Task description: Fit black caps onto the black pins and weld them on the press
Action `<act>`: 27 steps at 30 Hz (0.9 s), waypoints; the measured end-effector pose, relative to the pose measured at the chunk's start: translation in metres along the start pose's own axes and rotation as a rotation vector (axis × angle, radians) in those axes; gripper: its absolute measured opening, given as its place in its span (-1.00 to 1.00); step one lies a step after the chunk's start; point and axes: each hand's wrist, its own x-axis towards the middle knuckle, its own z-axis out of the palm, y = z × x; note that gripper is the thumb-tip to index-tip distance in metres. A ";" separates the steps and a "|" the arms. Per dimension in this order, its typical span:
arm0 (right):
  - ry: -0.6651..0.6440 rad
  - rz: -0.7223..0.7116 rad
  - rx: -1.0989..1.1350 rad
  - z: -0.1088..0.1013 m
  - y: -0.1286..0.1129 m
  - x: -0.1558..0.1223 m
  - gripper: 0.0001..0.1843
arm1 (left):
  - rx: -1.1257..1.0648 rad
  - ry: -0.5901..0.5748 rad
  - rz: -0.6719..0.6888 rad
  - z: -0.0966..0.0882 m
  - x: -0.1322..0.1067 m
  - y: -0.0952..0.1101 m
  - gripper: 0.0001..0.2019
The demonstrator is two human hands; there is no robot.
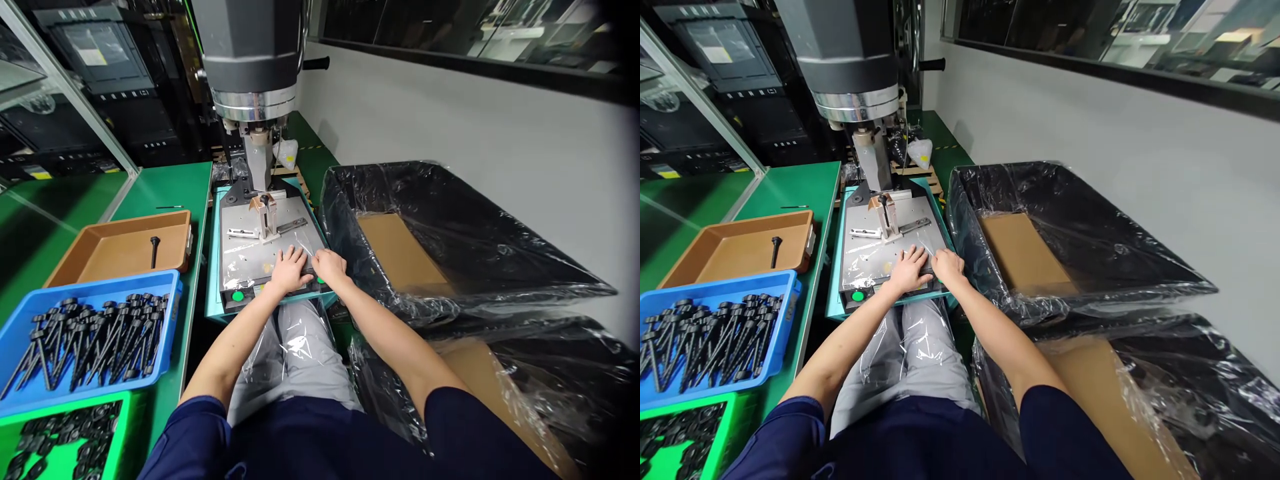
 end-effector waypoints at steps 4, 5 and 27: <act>-0.082 -0.028 -0.042 -0.009 0.006 0.007 -0.72 | 0.024 0.008 0.009 0.006 -0.002 -0.003 -0.26; -0.098 -0.035 -0.047 -0.011 0.008 0.008 -0.71 | 0.022 0.006 0.009 0.007 -0.003 -0.003 -0.25; 0.051 0.005 0.200 0.023 0.059 -0.071 -0.79 | 0.101 -0.090 -0.018 0.006 0.003 0.000 -0.15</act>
